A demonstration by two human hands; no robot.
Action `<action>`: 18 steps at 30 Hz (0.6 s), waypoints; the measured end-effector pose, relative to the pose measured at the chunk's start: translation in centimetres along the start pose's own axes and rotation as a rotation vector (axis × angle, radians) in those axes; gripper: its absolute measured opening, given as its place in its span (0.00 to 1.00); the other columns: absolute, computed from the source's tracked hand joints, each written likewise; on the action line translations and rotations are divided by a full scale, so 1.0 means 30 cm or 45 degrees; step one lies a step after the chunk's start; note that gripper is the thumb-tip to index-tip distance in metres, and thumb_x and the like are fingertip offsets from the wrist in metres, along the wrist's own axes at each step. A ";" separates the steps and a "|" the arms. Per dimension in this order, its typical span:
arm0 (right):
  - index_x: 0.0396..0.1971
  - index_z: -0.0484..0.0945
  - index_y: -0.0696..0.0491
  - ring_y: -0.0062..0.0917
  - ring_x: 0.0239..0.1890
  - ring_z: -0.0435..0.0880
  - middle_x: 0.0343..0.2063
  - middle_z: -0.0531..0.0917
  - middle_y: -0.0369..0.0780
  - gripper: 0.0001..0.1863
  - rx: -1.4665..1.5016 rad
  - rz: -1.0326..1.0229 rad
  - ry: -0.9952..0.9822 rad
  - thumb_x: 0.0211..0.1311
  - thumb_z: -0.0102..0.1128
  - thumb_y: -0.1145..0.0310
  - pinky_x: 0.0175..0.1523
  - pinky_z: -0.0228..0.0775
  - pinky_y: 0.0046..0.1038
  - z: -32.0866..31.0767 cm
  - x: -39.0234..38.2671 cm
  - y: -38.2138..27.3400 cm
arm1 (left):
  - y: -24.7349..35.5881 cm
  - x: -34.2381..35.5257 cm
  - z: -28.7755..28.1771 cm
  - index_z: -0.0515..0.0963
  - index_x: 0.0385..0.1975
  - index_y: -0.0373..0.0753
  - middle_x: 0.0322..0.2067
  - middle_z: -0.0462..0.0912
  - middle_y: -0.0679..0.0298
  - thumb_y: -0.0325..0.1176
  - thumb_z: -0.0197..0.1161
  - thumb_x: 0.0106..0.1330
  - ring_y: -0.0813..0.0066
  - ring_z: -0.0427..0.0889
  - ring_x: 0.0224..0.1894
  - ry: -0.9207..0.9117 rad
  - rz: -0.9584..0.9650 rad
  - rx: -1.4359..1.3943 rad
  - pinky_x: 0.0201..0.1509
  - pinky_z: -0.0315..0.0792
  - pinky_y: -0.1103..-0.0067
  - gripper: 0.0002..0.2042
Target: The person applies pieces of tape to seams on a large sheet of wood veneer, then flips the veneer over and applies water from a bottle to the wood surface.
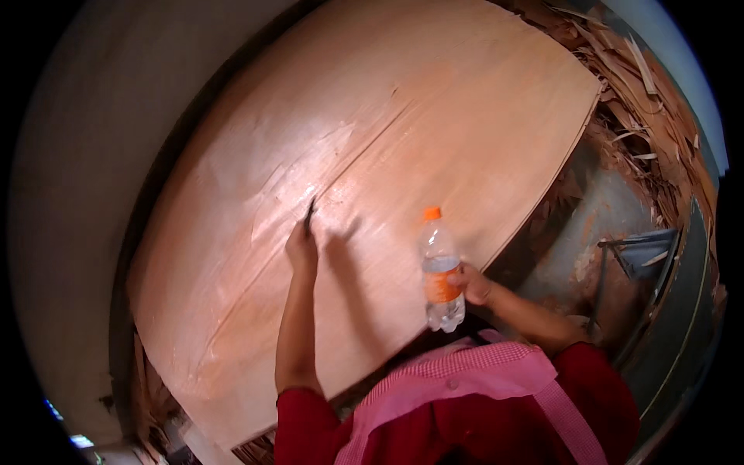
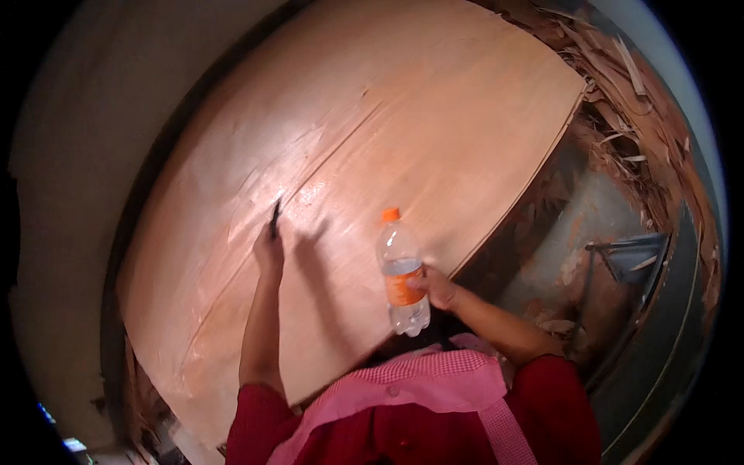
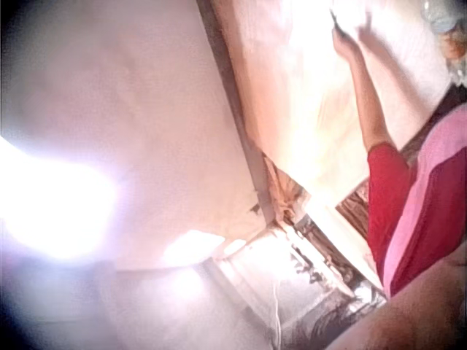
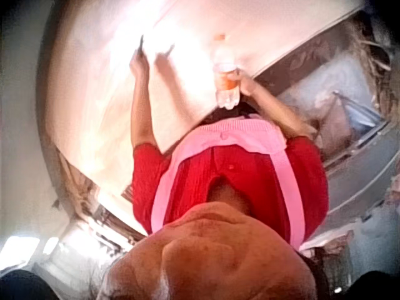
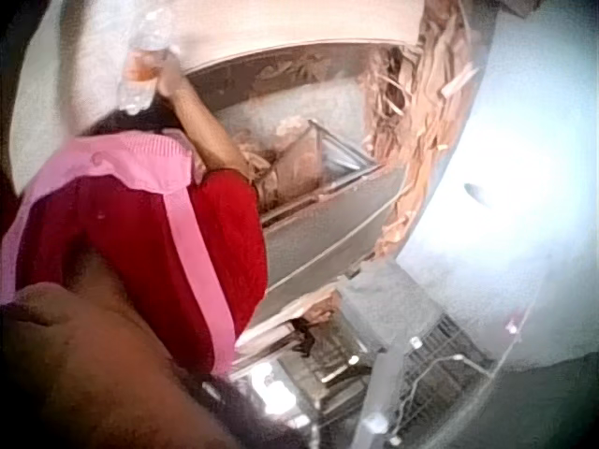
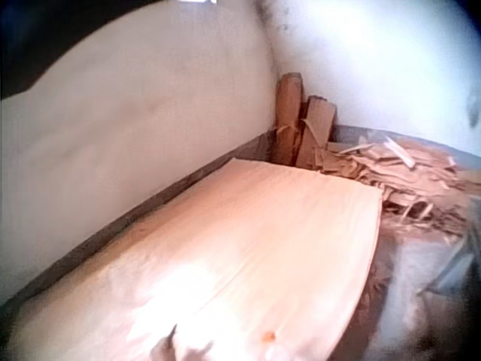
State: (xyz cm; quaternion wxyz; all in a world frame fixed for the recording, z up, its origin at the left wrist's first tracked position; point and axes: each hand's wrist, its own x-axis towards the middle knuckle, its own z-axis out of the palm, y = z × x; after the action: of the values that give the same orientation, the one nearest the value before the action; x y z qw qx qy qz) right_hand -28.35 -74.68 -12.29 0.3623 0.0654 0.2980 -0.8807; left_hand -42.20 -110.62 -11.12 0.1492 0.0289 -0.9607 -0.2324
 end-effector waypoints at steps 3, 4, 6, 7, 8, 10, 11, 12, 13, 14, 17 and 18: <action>0.50 0.65 0.57 0.29 0.46 0.76 0.43 0.76 0.41 0.30 -0.104 -0.092 0.112 0.45 0.64 0.64 0.54 0.66 0.32 -0.069 -0.155 -0.176 | 0.160 0.101 0.159 0.76 0.39 0.39 0.34 0.79 0.53 0.26 0.53 0.55 0.56 0.77 0.38 0.024 -0.022 -0.091 0.41 0.70 0.69 0.12; 0.50 0.65 0.58 0.29 0.46 0.76 0.43 0.76 0.41 0.30 -0.102 -0.118 0.139 0.45 0.63 0.64 0.54 0.66 0.33 -0.097 -0.201 -0.218 | 0.173 0.135 0.197 0.75 0.40 0.39 0.38 0.77 0.53 0.26 0.53 0.55 0.55 0.75 0.41 0.113 0.086 0.022 0.45 0.69 0.68 0.12; 0.50 0.65 0.58 0.30 0.46 0.76 0.43 0.76 0.42 0.30 -0.093 -0.180 0.204 0.45 0.63 0.64 0.54 0.66 0.33 -0.156 -0.281 -0.269 | 0.181 0.180 0.269 0.74 0.43 0.39 0.47 0.74 0.53 0.26 0.54 0.55 0.53 0.72 0.49 0.273 0.313 0.244 0.52 0.65 0.66 0.14; 0.50 0.65 0.58 0.30 0.46 0.76 0.43 0.76 0.42 0.30 -0.076 -0.213 0.230 0.45 0.63 0.64 0.54 0.67 0.33 -0.189 -0.309 -0.284 | 0.172 0.181 0.292 0.73 0.44 0.39 0.49 0.71 0.53 0.27 0.54 0.54 0.52 0.68 0.52 0.167 0.299 0.208 0.54 0.63 0.65 0.15; 0.50 0.65 0.58 0.30 0.46 0.76 0.43 0.76 0.42 0.30 -0.058 -0.245 0.253 0.45 0.63 0.64 0.54 0.67 0.33 -0.218 -0.329 -0.295 | 0.155 0.185 0.304 0.72 0.45 0.39 0.52 0.69 0.53 0.28 0.55 0.54 0.50 0.65 0.54 0.061 0.283 0.173 0.56 0.60 0.63 0.16; 0.50 0.65 0.58 0.31 0.46 0.76 0.43 0.76 0.42 0.30 -0.038 -0.311 0.337 0.45 0.63 0.64 0.54 0.66 0.34 -0.228 -0.371 -0.341 | 0.222 0.189 0.342 0.70 0.48 0.38 0.56 0.64 0.53 0.30 0.54 0.54 0.50 0.60 0.60 -0.183 0.180 0.184 0.59 0.56 0.62 0.19; 0.50 0.65 0.58 0.31 0.46 0.76 0.43 0.76 0.41 0.30 -0.034 -0.338 0.363 0.45 0.63 0.64 0.54 0.66 0.34 -0.246 -0.377 -0.348 | 0.242 0.185 0.359 0.70 0.49 0.38 0.56 0.64 0.53 0.31 0.53 0.56 0.50 0.59 0.60 -0.146 0.186 0.205 0.60 0.56 0.62 0.18; 0.50 0.65 0.58 0.31 0.46 0.76 0.43 0.76 0.41 0.30 -0.031 -0.354 0.383 0.45 0.63 0.64 0.54 0.66 0.34 -0.256 -0.385 -0.349 | 0.238 0.170 0.371 0.70 0.50 0.38 0.57 0.64 0.53 0.32 0.51 0.58 0.50 0.59 0.60 -0.107 0.181 0.232 0.60 0.55 0.62 0.18; 0.50 0.65 0.58 0.31 0.46 0.76 0.43 0.76 0.41 0.30 -0.027 -0.371 0.401 0.45 0.63 0.64 0.54 0.66 0.34 -0.265 -0.385 -0.354 | 0.234 0.164 0.379 0.70 0.51 0.38 0.57 0.64 0.52 0.33 0.49 0.60 0.51 0.59 0.60 -0.069 0.177 0.260 0.61 0.54 0.62 0.18; 0.50 0.65 0.58 0.30 0.46 0.76 0.43 0.76 0.41 0.30 -0.042 -0.353 0.380 0.46 0.63 0.64 0.55 0.66 0.34 -0.278 -0.383 -0.367 | 0.220 0.167 0.389 0.66 0.54 0.40 0.58 0.62 0.52 0.36 0.47 0.61 0.50 0.57 0.61 -0.096 0.186 0.218 0.61 0.51 0.59 0.20; 0.50 0.65 0.58 0.31 0.47 0.76 0.43 0.76 0.41 0.30 -0.068 -0.315 0.359 0.46 0.62 0.63 0.55 0.66 0.34 -0.271 -0.373 -0.393 | 0.200 0.171 0.398 0.66 0.55 0.41 0.59 0.61 0.52 0.36 0.48 0.61 0.50 0.57 0.61 -0.169 0.156 0.176 0.62 0.50 0.60 0.21; 0.50 0.65 0.58 0.31 0.47 0.76 0.43 0.76 0.41 0.30 -0.092 -0.317 0.366 0.46 0.62 0.63 0.55 0.66 0.34 -0.240 -0.363 -0.421 | 0.184 0.179 0.402 0.65 0.55 0.42 0.59 0.61 0.53 0.36 0.48 0.61 0.50 0.56 0.62 -0.191 0.141 0.205 0.62 0.50 0.60 0.21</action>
State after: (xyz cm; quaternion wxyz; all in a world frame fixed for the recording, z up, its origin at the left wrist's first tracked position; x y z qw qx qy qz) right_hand -29.69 -56.96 -8.51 0.2064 0.1401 0.3839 -0.8891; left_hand -50.86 -101.09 -17.36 0.0867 -0.0297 -0.9848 -0.1475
